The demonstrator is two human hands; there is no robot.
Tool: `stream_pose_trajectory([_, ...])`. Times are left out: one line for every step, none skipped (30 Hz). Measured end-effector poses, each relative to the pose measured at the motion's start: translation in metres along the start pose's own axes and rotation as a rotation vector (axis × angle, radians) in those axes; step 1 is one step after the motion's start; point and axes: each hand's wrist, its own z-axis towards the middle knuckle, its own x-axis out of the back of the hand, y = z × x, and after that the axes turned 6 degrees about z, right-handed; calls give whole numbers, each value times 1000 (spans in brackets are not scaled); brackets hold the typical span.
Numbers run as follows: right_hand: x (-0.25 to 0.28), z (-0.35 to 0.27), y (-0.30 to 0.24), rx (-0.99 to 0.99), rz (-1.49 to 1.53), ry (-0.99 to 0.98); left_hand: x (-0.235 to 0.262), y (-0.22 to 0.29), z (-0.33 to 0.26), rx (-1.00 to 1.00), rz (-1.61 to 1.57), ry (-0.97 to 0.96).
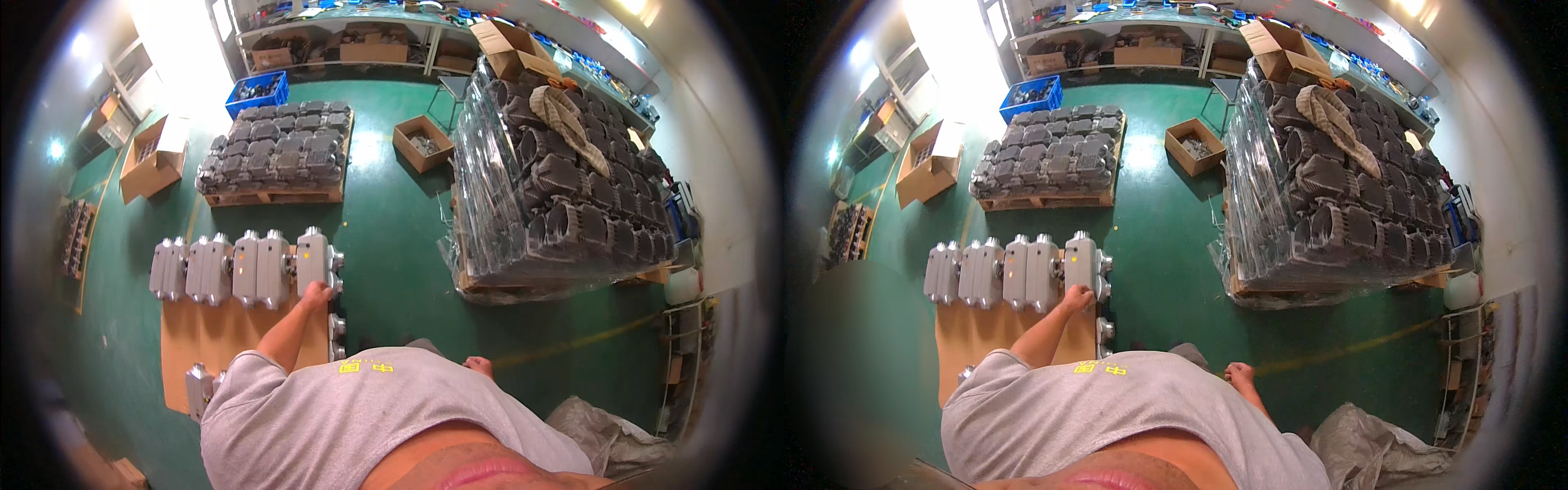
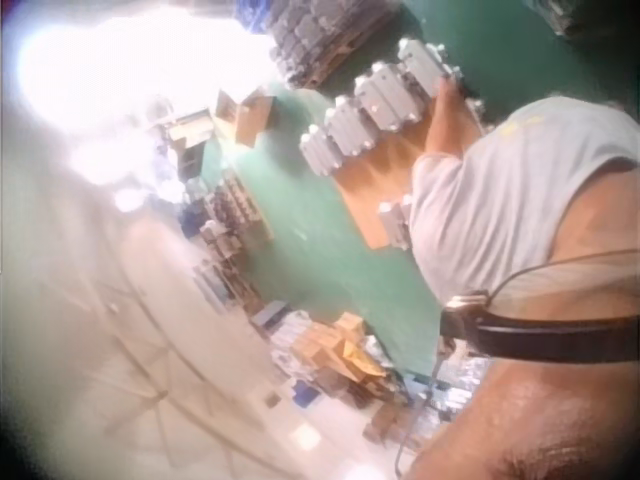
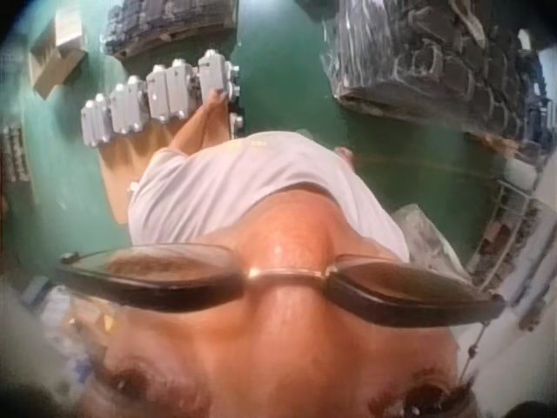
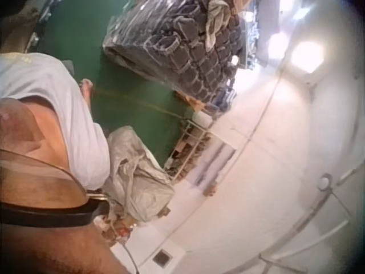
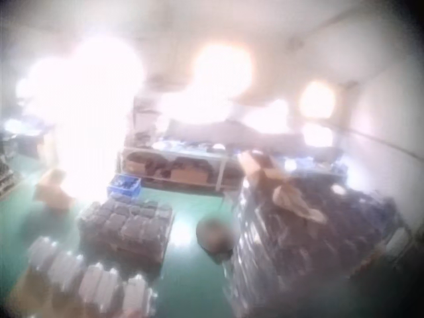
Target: The person assembles a silver metal enclosure by attaching a black internal component, securing it with a cordless drill, and applying colored stickers. They then place the finished unit on a cardboard sheet with other similar units.
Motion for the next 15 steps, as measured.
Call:
stream_pose_trajectory([-7,14,-12,26,0,3,8,12,25,-53,-31,15])
stream_pose_trajectory([-13,28,-24,50,-1,3,14,24,46,-104,-64,30])
stream_pose_trajectory([-17,43,-36,76,-7,3,17,34,65,-118,-47,21])
stream_pose_trajectory([-21,61,-43,94,-26,-2,19,36,85,-130,-25,15])
stream_pose_trajectory([-26,85,-51,107,-53,-19,22,33,103,-139,3,13])
stream_pose_trajectory([-31,110,-59,109,-100,-41,24,29,118,-92,78,-3])
stream_pose_trajectory([-32,137,-65,106,-143,-46,20,35,128,-114,116,12])
stream_pose_trajectory([-35,164,-79,110,-190,-56,20,35,138,-44,137,-60])
stream_pose_trajectory([-38,187,-89,110,-241,-75,20,33,145,28,154,-129])
stream_pose_trajectory([-54,215,-110,128,-284,-139,25,-10,143,-49,303,-129])
stream_pose_trajectory([-57,240,-127,135,-330,-155,28,-10,153,-31,330,-154])
stream_pose_trajectory([-63,263,-149,129,-367,-179,37,-6,160,-8,366,-179])
stream_pose_trajectory([-61,285,-172,119,-405,-177,39,20,165,125,273,-205])
stream_pose_trajectory([-73,303,-204,119,-447,-230,45,7,168,188,253,-182])
stream_pose_trajectory([-96,330,-241,115,-446,-274,54,-8,167,250,233,-159])
